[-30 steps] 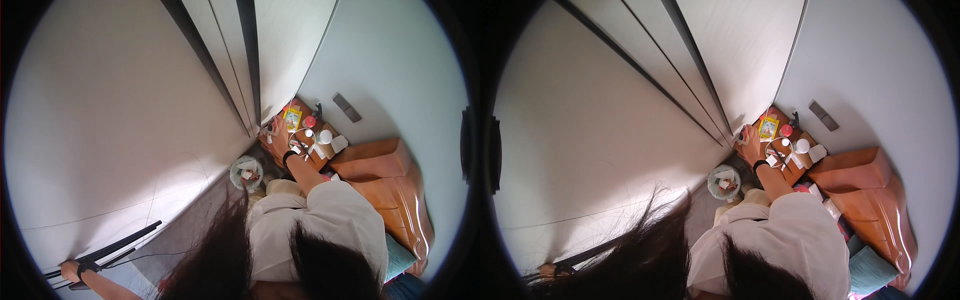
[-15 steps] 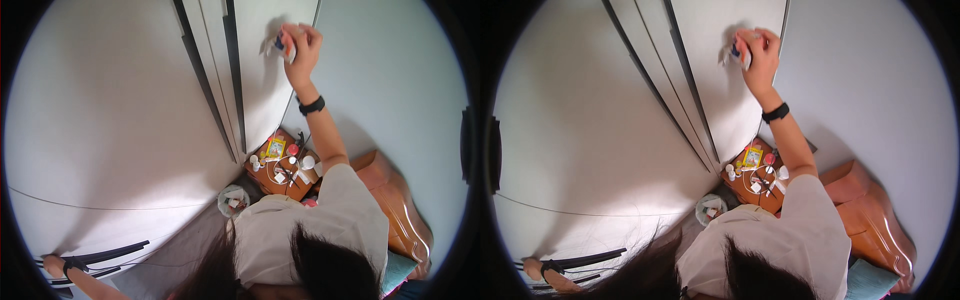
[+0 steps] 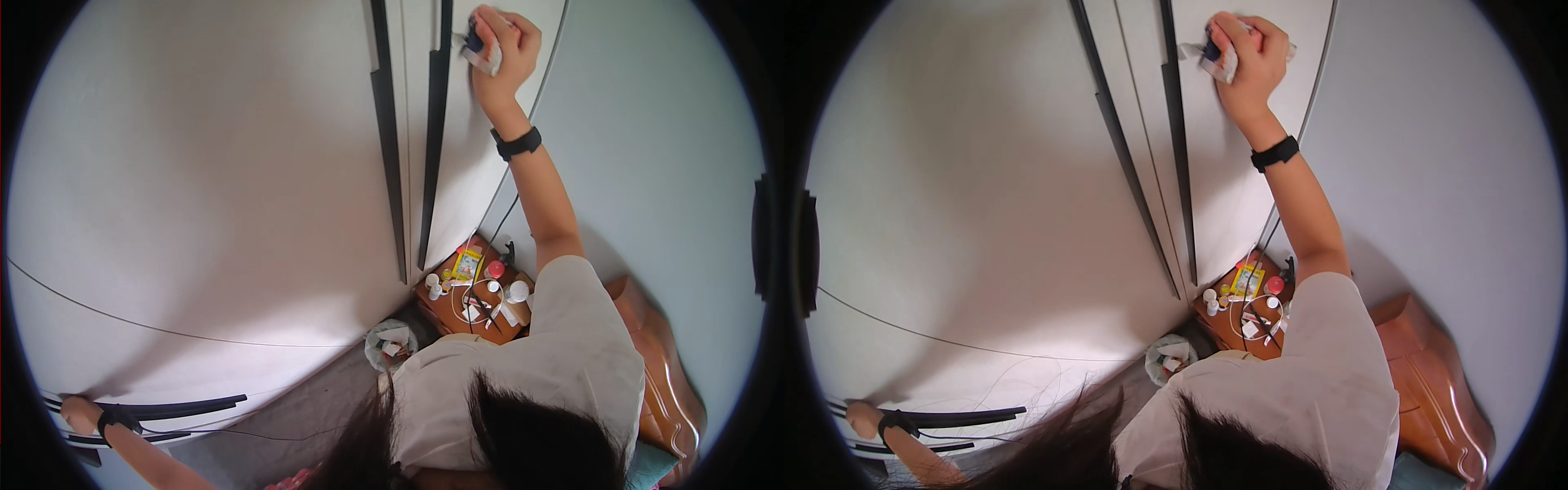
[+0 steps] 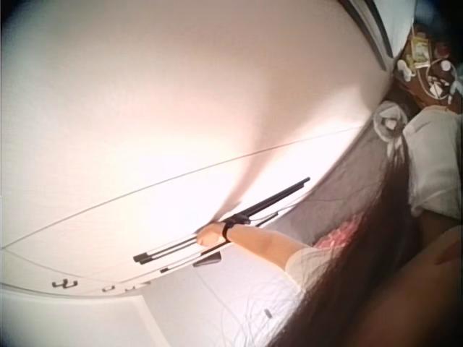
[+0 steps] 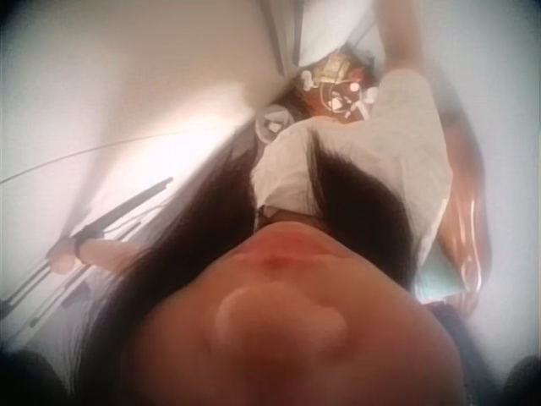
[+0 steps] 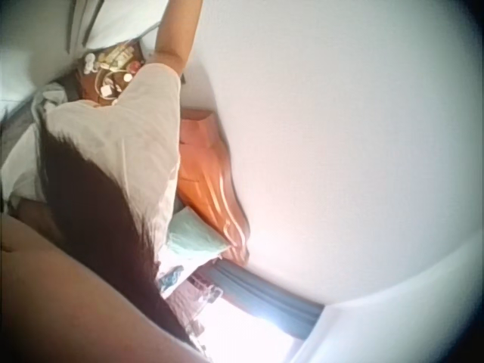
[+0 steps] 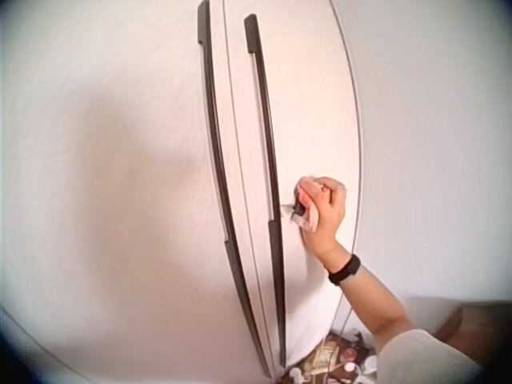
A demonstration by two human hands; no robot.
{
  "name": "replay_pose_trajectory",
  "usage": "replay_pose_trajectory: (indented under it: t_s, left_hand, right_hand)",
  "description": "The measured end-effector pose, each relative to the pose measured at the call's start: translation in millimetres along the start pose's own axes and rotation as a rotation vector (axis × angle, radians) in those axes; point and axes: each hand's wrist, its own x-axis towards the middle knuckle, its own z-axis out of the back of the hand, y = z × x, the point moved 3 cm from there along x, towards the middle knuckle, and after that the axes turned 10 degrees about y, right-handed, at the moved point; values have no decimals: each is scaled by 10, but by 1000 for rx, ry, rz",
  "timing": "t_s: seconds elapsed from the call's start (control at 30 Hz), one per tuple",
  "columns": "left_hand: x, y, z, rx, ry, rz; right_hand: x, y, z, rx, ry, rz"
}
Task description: The person wipes the exterior surface of a white wardrobe cabinet using a cloth. They hold the cabinet handle with one hand and wipe the surface with the other, moving along the vertical seams and flat panels.
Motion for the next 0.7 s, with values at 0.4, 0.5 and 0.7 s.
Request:
replay_pose_trajectory:
  t_s: [0.4,0.5,0.7]
  left_hand:
    - [-163,28,-387,441,-73,-404]
    - [809,258,-23,624,-214,-542]
    - [-87,55,-102,91,-3,-121]
  right_hand:
    - [-1593,230,443,39,215,-183]
    - [-2270,450,401,147,296,-310]
    - [-3218,469,819,126,553,-396]
